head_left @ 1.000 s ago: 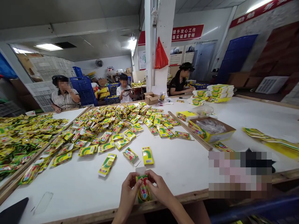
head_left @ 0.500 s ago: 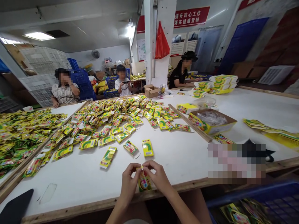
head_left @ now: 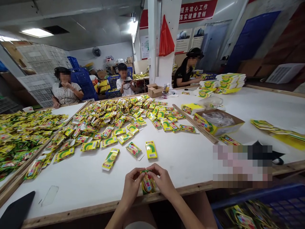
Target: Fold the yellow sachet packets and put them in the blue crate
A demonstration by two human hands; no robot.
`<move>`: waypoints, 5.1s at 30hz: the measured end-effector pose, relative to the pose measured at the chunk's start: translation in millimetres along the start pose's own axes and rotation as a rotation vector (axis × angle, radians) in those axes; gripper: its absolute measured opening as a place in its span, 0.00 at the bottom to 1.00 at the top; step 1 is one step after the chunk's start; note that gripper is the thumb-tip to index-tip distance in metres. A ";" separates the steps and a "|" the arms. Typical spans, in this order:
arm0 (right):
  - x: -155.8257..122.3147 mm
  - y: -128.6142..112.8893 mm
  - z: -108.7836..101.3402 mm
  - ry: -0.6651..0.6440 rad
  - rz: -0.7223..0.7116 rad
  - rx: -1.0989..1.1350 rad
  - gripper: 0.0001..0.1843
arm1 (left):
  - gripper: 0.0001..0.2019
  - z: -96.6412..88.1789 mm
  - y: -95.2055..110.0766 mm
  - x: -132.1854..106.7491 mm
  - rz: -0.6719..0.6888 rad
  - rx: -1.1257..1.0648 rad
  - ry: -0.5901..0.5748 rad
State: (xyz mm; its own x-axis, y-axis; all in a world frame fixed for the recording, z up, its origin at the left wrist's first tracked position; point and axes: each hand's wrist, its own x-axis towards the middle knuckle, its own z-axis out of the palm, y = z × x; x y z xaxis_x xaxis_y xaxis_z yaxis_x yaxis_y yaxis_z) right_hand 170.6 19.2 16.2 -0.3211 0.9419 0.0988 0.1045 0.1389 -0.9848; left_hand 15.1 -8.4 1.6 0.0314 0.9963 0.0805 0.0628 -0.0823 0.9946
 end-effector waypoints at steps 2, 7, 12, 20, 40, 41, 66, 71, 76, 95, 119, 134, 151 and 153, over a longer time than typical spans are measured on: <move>-7.7 -8.2 -15.4 0.058 -0.024 -0.069 0.12 | 0.12 -7.6 6.8 9.9 0.088 0.149 -0.037; -52.7 -29.4 -123.0 0.256 0.059 -0.557 0.17 | 0.26 -44.9 20.4 73.1 0.364 0.751 -0.141; -88.6 -30.4 -169.6 0.304 0.143 -0.720 0.18 | 0.37 -70.9 14.7 120.3 0.202 1.082 -0.402; -35.6 -2.3 -21.6 0.195 0.046 -0.103 0.16 | 0.25 -15.2 8.5 47.6 0.026 0.422 -0.025; 3.9 -1.3 -5.9 0.105 -0.136 -0.097 0.11 | 0.14 9.4 3.1 3.9 0.101 -0.129 0.072; 3.4 -1.9 -6.2 0.083 -0.149 -0.101 0.11 | 0.12 9.0 3.9 3.2 0.104 -0.092 0.059; -13.7 -12.6 -11.3 0.055 -0.061 -0.089 0.10 | 0.13 2.3 13.8 -11.5 0.075 0.026 -0.018; -53.4 -39.8 -113.6 0.352 0.032 -0.611 0.16 | 0.20 -6.4 3.3 -14.5 0.027 0.103 0.059; -45.7 -33.7 -139.5 0.407 0.125 -0.842 0.19 | 0.17 -4.8 -6.9 -10.3 -0.073 0.209 0.078; 10.1 -0.3 -6.9 -0.200 0.082 0.343 0.23 | 0.31 1.9 -5.1 12.7 -0.105 -0.545 0.049; 8.6 9.7 -5.8 0.016 -0.032 -0.070 0.10 | 0.14 -0.6 -3.5 0.8 0.003 -0.040 -0.095; 9.2 -12.0 -0.2 0.030 -0.075 -0.153 0.11 | 0.13 -0.5 9.5 2.5 0.018 0.008 0.084; -19.3 -15.4 -46.1 0.186 -0.079 -0.211 0.15 | 0.15 -54.5 10.1 28.8 0.298 0.444 0.044; -42.6 -17.2 -105.0 0.346 -0.028 -0.420 0.17 | 0.18 -102.1 9.1 61.9 0.339 0.666 0.212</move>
State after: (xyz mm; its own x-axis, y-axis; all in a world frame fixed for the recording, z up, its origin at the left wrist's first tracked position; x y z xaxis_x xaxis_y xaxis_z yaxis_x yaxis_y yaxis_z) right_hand 281.3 8.8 44.0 -0.0076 0.9720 0.2350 0.4905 0.2084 -0.8461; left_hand -84.3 55.2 22.2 -0.0310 0.8922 0.4507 0.6725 -0.3149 0.6697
